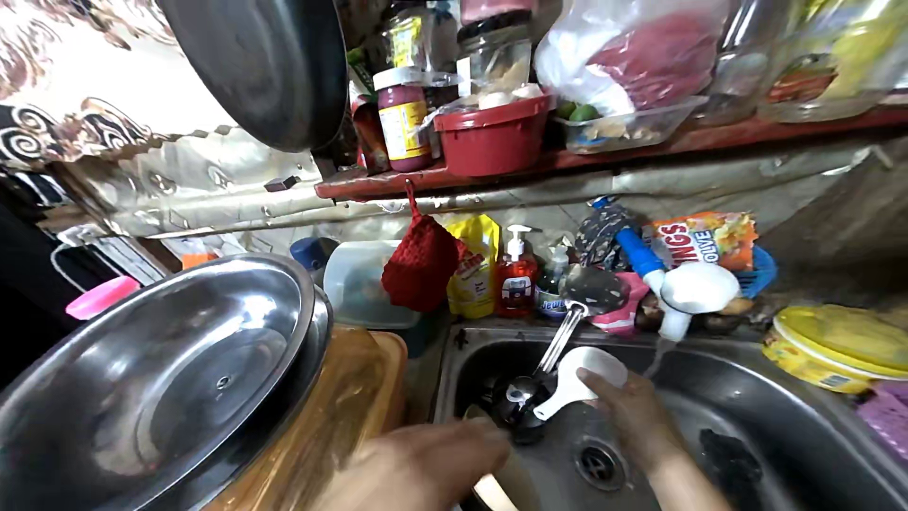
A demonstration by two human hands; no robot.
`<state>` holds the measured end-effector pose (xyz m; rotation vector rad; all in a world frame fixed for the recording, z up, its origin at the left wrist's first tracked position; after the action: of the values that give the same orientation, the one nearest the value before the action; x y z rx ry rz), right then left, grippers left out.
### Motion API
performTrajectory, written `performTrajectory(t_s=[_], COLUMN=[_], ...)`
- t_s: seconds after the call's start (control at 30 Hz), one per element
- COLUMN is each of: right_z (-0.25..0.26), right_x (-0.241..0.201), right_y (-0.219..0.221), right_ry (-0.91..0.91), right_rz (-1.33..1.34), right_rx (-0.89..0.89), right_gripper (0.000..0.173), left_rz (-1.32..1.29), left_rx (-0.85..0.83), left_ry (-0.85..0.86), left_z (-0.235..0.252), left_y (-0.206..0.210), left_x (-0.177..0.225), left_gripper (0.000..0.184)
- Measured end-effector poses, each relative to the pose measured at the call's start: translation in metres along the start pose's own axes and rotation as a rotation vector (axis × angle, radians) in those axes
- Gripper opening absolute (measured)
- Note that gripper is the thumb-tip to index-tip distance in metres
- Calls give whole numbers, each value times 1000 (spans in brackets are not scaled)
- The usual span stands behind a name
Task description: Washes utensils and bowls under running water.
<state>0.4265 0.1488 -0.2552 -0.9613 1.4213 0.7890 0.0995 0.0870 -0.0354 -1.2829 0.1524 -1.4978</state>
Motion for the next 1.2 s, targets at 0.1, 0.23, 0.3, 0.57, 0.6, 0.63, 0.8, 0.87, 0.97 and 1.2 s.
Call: performTrajectory(t_s=[0.1, 0.23, 0.3, 0.57, 0.6, 0.63, 0.8, 0.87, 0.97, 1.2], right_z=[3, 3, 5, 21, 20, 19, 21, 19, 19, 18], right_x=[3, 10, 19, 67, 68, 67, 67, 65, 64, 51], right_y=[-23, -32, -32, -42, -44, -46, -53, -53, -53, -52], right_ry=[40, 197, 217, 280, 289, 287, 182, 173, 142, 33], right_rz=[333, 386, 426, 340, 317, 314, 428, 456, 395, -140], right_rx=[38, -29, -15, 213, 227, 231, 218, 218, 204, 268], right_gripper=[28, 27, 30, 45, 43, 39, 36, 33, 23, 32], left_rz=[-154, -325, -411, -491, -478, -468, -573, -733, -863, -1064], left_rx=[-10, -227, -385, -540, -548, -556, -553, -547, -571, -425], left_ry=[-173, -490, -619, -681, -680, -679, -679, -687, -690, -853], left_z=[56, 102, 116, 120, 121, 122, 120, 118, 116, 92], left_y=[81, 178, 218, 280, 281, 281, 288, 292, 299, 314], left_x=[-59, -141, -165, -179, -178, -177, -178, -179, -181, -176], left_gripper=[29, 38, 46, 37, 36, 36, 34, 31, 29, 35])
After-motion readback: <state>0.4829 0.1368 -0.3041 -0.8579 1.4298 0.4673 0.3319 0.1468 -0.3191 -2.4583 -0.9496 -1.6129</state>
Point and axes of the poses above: each hand's wrist, its own z-axis towards the middle knuckle, its own y-axis out of the palm, x = y × z, the point moved 2 cm from there along z, towards the middle knuckle, and after that the axes turned 12 degrees about -x, right-handed, at the moved point
